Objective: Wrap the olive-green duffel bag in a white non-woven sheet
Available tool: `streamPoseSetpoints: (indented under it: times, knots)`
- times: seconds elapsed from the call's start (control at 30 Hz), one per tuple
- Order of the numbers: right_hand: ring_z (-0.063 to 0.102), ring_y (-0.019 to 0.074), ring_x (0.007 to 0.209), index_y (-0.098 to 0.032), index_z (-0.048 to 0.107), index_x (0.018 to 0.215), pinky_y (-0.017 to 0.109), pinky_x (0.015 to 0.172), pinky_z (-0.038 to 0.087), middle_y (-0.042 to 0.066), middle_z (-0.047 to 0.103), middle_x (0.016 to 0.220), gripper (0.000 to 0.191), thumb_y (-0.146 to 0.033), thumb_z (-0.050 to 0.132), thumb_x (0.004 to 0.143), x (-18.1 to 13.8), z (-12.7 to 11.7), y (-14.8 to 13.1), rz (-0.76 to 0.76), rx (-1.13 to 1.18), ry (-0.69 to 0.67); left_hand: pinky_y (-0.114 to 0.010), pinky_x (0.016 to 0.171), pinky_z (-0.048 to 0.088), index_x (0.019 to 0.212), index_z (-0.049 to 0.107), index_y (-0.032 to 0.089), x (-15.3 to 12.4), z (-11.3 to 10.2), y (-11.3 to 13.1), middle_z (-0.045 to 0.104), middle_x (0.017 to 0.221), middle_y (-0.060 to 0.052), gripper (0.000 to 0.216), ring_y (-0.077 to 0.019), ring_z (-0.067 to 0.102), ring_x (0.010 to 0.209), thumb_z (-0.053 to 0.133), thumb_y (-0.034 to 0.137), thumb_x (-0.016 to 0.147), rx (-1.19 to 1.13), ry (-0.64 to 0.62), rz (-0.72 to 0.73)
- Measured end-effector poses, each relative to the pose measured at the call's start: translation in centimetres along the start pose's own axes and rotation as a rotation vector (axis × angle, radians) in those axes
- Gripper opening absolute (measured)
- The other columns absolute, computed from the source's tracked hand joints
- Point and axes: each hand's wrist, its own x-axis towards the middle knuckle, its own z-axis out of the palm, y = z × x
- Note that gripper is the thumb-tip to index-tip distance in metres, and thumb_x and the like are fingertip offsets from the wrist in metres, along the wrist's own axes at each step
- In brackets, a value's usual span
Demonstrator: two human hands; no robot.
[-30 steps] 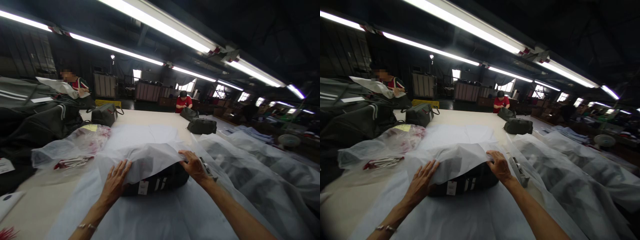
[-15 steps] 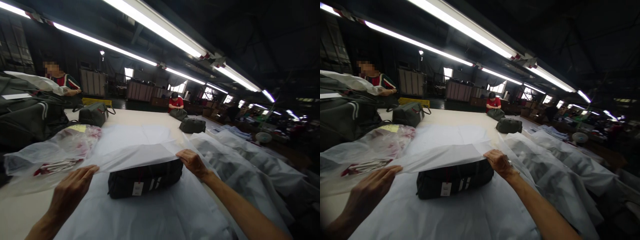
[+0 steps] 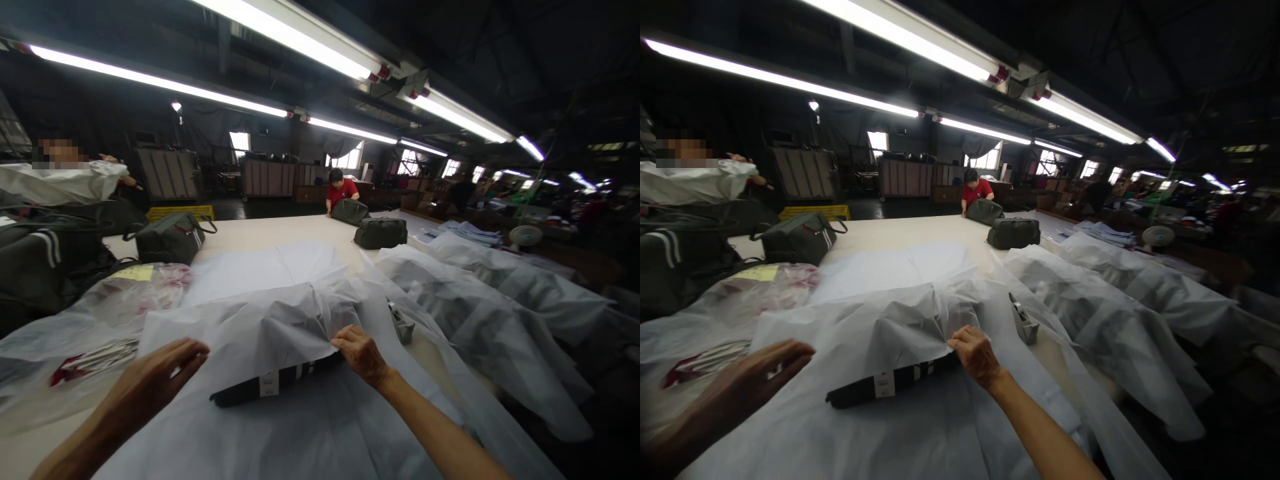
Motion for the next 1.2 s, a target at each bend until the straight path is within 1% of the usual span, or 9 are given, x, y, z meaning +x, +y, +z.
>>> streamPoseSetpoints:
  times: [0.1,0.2,0.43,0.6,0.8,0.9,0.97,1.1,1.2]
  knots:
    - [0.057,0.0173,0.081,-0.023,0.07,0.096,0.031,0.075,0.045,0.002,0.068,0.082,0.019,-0.015,0.053,0.094,-0.3,0.5,-0.2,0.022,-0.034,0.062,-0.029,0.084,0.054,0.113,0.063,0.026,8.2,1.9,5.1,0.072,0.108,-0.002,0.026,-0.0177,0.068,0.097,0.044,0.034,0.098,0.012,0.07,0.268]
    - [0.055,0.0167,0.079,-0.024,0.07,0.095,0.032,0.073,0.043,0.002,0.067,0.082,0.018,-0.015,0.054,0.094,-0.7,1.1,-0.1,0.039,-0.055,0.087,-0.04,0.109,0.04,0.136,0.048,0.023,13.7,7.4,9.3,0.056,0.141,-0.005,0.039,-0.0217,0.047,0.133,0.041,0.022,0.098,0.077,0.007,0.507]
    - [0.053,0.0173,0.077,-0.026,0.069,0.096,0.034,0.073,0.041,0.0,0.067,0.079,0.018,-0.017,0.054,0.094,-0.9,2.4,-0.1,0.126,-0.058,0.133,-0.047,0.121,0.014,0.152,0.013,0.027,16.5,17.2,10.9,0.026,0.159,-0.005,0.068,-0.0225,0.021,0.147,0.046,0.047,0.097,0.144,-0.327,0.641]
    - [0.059,0.0184,0.079,-0.027,0.071,0.096,0.035,0.076,0.044,0.002,0.069,0.08,0.012,-0.026,0.059,0.092,-4.8,2.8,-1.3,0.281,0.227,0.079,-0.048,0.12,0.014,0.153,0.007,0.03,16.4,17.5,10.3,0.021,0.16,-0.007,0.072,-0.0242,0.02,0.148,0.048,0.044,0.096,0.152,-0.354,0.641]
    - [0.065,0.0244,0.086,-0.022,0.07,0.096,0.037,0.072,0.054,0.007,0.071,0.093,0.057,-0.074,0.06,0.075,-8.7,3.0,0.0,1.416,1.169,0.479,-0.049,0.12,0.014,0.152,0.012,0.033,15.9,17.3,11.1,0.023,0.16,-0.007,0.069,-0.0255,0.023,0.147,0.051,0.041,0.095,0.157,-0.32,0.669]
    - [0.066,0.025,0.094,-0.021,0.065,0.109,0.039,0.074,0.056,0.009,0.071,0.106,0.077,-0.086,0.044,0.074,-6.7,1.9,2.1,1.446,1.544,0.584,-0.049,0.12,0.015,0.152,0.014,0.033,15.7,17.3,11.4,0.024,0.16,-0.006,0.069,-0.0259,0.022,0.147,0.052,0.039,0.095,0.172,-0.321,0.65]
    - [0.067,0.0237,0.093,-0.02,0.065,0.11,0.037,0.073,0.056,0.008,0.071,0.107,0.066,-0.076,0.059,0.074,-4.9,1.1,3.4,1.417,1.647,0.694,-0.049,0.12,0.014,0.152,0.014,0.033,15.6,17.3,11.6,0.023,0.16,-0.006,0.069,-0.0261,0.021,0.147,0.053,0.038,0.095,0.172,-0.326,0.647]
    - [0.066,0.0166,0.076,-0.021,0.065,0.091,0.029,0.065,0.055,-0.001,0.072,0.085,0.034,-0.033,0.082,0.064,-4.6,-0.2,5.2,1.49,1.404,0.911,-0.052,0.121,0.011,0.152,0.013,0.033,15.5,17.2,11.9,0.021,0.161,-0.006,0.068,-0.026,0.018,0.148,0.05,0.037,0.096,0.154,-0.34,0.634]
    - [0.065,0.014,0.07,-0.021,0.065,0.088,0.026,0.063,0.053,-0.002,0.07,0.076,0.03,-0.033,0.08,0.066,-9.1,-1.6,5.3,1.562,1.26,0.972,-0.054,0.121,0.011,0.152,0.016,0.032,15.5,17.3,11.9,0.022,0.161,-0.007,0.064,-0.027,0.018,0.148,0.047,0.036,0.097,0.102,-0.337,0.624]
